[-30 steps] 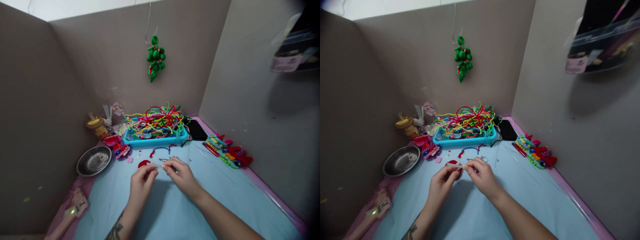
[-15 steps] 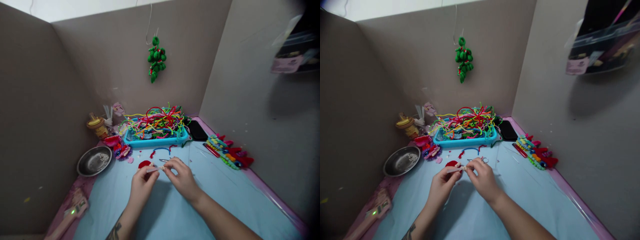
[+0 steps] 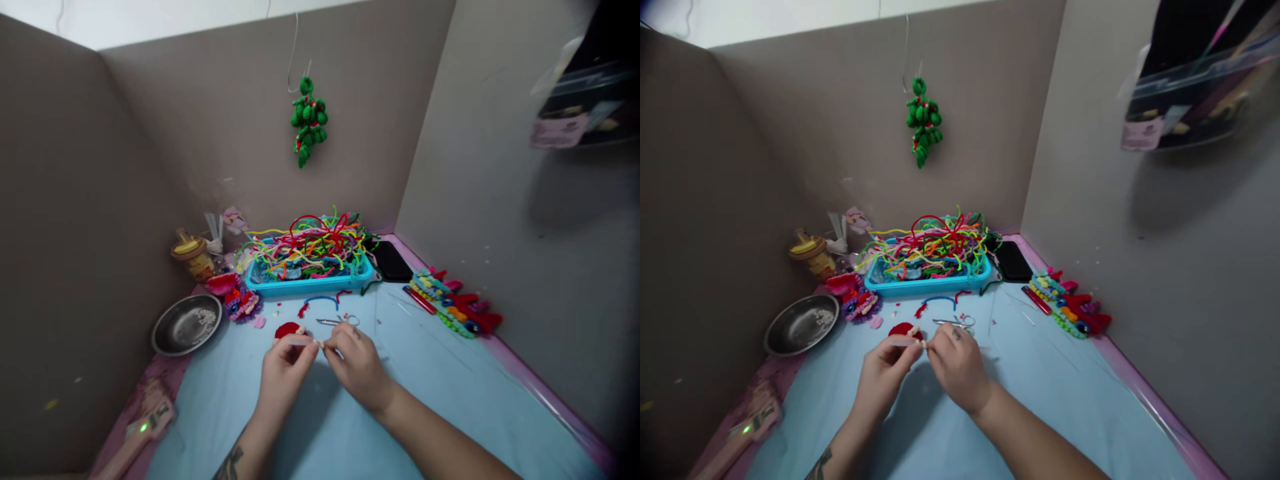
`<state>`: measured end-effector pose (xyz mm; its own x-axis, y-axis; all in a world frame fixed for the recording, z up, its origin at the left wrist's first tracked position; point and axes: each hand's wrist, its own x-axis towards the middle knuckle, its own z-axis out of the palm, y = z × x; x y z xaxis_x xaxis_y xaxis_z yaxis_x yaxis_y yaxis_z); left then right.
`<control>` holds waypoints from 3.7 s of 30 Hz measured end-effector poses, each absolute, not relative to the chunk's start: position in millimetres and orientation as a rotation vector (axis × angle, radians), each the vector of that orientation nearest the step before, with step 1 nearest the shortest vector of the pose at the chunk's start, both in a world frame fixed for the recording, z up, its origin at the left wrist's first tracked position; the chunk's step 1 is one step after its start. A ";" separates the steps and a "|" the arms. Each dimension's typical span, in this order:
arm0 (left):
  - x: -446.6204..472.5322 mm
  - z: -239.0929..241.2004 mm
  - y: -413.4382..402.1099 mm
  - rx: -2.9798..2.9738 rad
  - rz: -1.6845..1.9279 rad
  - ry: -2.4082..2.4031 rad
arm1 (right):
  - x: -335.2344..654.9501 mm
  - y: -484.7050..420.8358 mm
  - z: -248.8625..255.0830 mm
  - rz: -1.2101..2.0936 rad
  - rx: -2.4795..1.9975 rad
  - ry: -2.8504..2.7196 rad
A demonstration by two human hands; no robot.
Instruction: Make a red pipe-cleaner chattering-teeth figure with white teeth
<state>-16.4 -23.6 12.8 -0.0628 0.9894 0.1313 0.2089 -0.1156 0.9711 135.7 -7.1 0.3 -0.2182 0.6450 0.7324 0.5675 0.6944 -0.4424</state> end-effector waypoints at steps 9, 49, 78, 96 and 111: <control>-20.4 14.3 -25.6 1.557 1.275 1.275 | 141.9 -7.2 6.7 0.450 -0.867 -1.946; -20.9 17.2 -26.2 1.539 1.194 1.420 | 139.1 -3.2 -5.0 0.340 -0.903 -1.766; -4.4 18.4 -27.7 1.293 1.225 1.332 | 137.4 -12.5 4.9 -0.022 -0.859 -1.876; -20.1 10.1 -24.7 1.369 1.257 1.334 | 148.8 -5.7 15.5 0.483 -0.808 -1.954; -18.4 20.5 -27.8 1.468 1.218 1.409 | 144.5 -4.5 8.9 0.441 -0.933 -1.745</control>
<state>-18.4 -27.8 20.5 -0.0593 0.9894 0.1323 0.2741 -0.1113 0.9552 144.5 -4.5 8.9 -0.1358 0.7658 0.6286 0.3753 0.6270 -0.6827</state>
